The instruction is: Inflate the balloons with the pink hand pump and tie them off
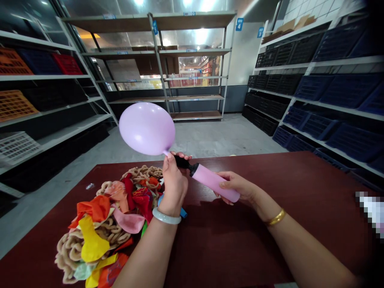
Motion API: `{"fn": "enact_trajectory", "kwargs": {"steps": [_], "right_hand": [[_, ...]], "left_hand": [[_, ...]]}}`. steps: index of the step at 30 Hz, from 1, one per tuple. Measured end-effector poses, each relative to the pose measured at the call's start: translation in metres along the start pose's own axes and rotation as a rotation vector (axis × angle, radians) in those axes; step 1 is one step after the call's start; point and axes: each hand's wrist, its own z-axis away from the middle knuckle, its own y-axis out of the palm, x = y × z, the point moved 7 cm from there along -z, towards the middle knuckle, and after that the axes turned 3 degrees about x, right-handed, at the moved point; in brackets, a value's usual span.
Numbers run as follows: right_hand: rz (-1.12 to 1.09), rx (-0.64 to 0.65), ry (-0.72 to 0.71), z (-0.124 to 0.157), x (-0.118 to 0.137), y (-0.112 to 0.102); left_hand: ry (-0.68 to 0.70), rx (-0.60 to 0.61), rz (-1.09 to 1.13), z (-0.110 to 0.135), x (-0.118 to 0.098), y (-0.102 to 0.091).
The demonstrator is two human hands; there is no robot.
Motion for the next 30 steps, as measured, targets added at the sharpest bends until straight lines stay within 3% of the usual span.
{"fn": "enact_trajectory", "kwargs": {"steps": [4, 8, 13, 17, 24, 27, 30], "right_hand": [[-0.023, 0.079, 0.039, -0.003, -0.006, 0.003], [-0.019, 0.176, 0.110, 0.000, -0.011, -0.003], [0.013, 0.215, 0.165, 0.008, -0.009, -0.016], [0.026, 0.166, 0.144, 0.010, -0.006, -0.016], [-0.004, 0.026, 0.026, 0.000, -0.002, -0.002], [-0.021, 0.050, 0.019, -0.004, -0.006, 0.003], [-0.047, 0.125, 0.024, -0.006, -0.011, 0.004]], "left_hand": [[0.060, -0.095, -0.018, -0.014, -0.021, -0.018], [0.163, -0.192, -0.052, -0.035, -0.057, -0.047], [0.239, -0.226, -0.064, -0.049, -0.088, -0.064], [0.203, -0.174, -0.054, -0.044, -0.072, -0.052], [0.001, -0.016, -0.036, -0.007, -0.002, -0.009], [-0.007, -0.018, -0.011, -0.001, 0.003, -0.005], [0.022, -0.055, -0.009, -0.009, -0.011, -0.014]]}}
